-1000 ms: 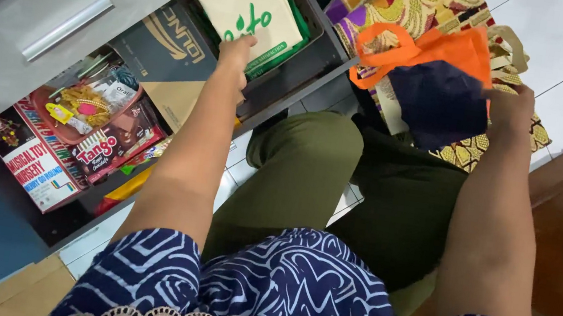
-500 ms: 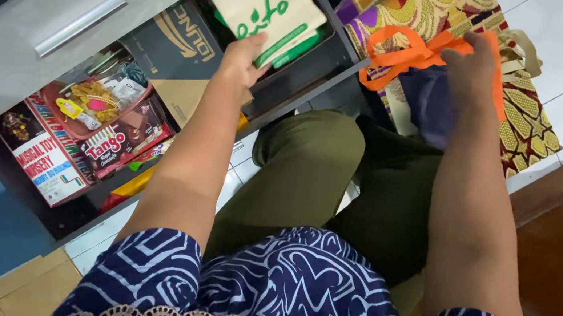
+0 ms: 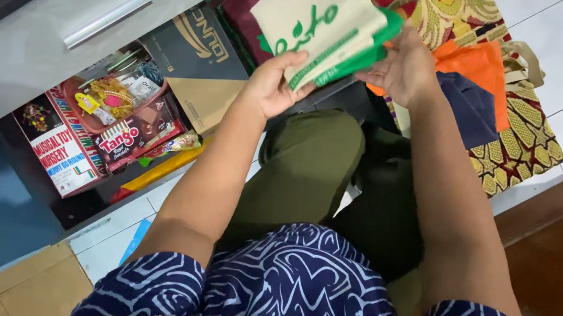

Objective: Organize items from a drawer by sorting them into a plastic basket.

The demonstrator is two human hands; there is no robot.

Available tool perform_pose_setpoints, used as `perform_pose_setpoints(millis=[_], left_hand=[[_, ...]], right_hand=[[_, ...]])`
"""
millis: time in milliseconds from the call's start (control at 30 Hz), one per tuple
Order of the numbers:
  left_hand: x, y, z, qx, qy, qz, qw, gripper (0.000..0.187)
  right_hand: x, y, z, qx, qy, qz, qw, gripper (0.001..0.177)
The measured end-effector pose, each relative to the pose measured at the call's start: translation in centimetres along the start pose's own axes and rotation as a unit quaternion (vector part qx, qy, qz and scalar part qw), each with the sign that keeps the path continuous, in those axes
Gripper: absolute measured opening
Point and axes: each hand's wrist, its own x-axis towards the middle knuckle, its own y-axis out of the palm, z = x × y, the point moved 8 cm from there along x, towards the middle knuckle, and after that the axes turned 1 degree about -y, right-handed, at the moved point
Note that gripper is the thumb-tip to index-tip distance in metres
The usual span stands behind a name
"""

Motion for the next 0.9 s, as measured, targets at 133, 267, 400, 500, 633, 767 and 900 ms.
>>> perform_pose_setpoints(millis=[133, 267, 400, 500, 633, 767, 900], left_hand=[[-2.6, 2.0, 0.5, 0.120, -0.029, -0.067, 0.990, 0.039], [-1.7, 4.7, 0.2, 0.292, 0.044, -0.030, 0.955, 0.044], [-2.5, 9.1, 0.6, 0.399, 0.089, -0.001, 0.913, 0.080], [-4.6, 11.8, 1.2, 0.391, 0.017, 0.033, 0.920, 0.119], [0.3, 6.9, 1.9, 0.391, 0.030, 0.029, 0.920, 0.113], [3.4, 0.4, 0.1, 0.422, 0.063, -0.080, 0.901, 0.102], [3.8, -4.2, -1.8, 0.473, 0.041, -0.189, 0.860, 0.095]], right_hand=[[-3.3, 1.0, 2.6, -0.080, -0.023, 0.032, 0.996, 0.110], [-2.2, -1.8, 1.1, -0.155, -0.007, 0.050, 0.987, 0.084], [-2.1, -5.4, 2.4, -0.175, -0.035, -0.030, 0.984, 0.078], [-2.0, -9.2, 4.6, -0.165, -0.151, -0.007, 0.975, 0.078], [-1.9, -17.3, 5.0, -0.067, -0.196, -0.063, 0.976, 0.059], [-4.9, -21.3, 5.4, -0.013, -0.181, -0.124, 0.975, 0.086], [-4.6, -27.7, 3.4, -0.052, -0.171, -0.205, 0.962, 0.074]])
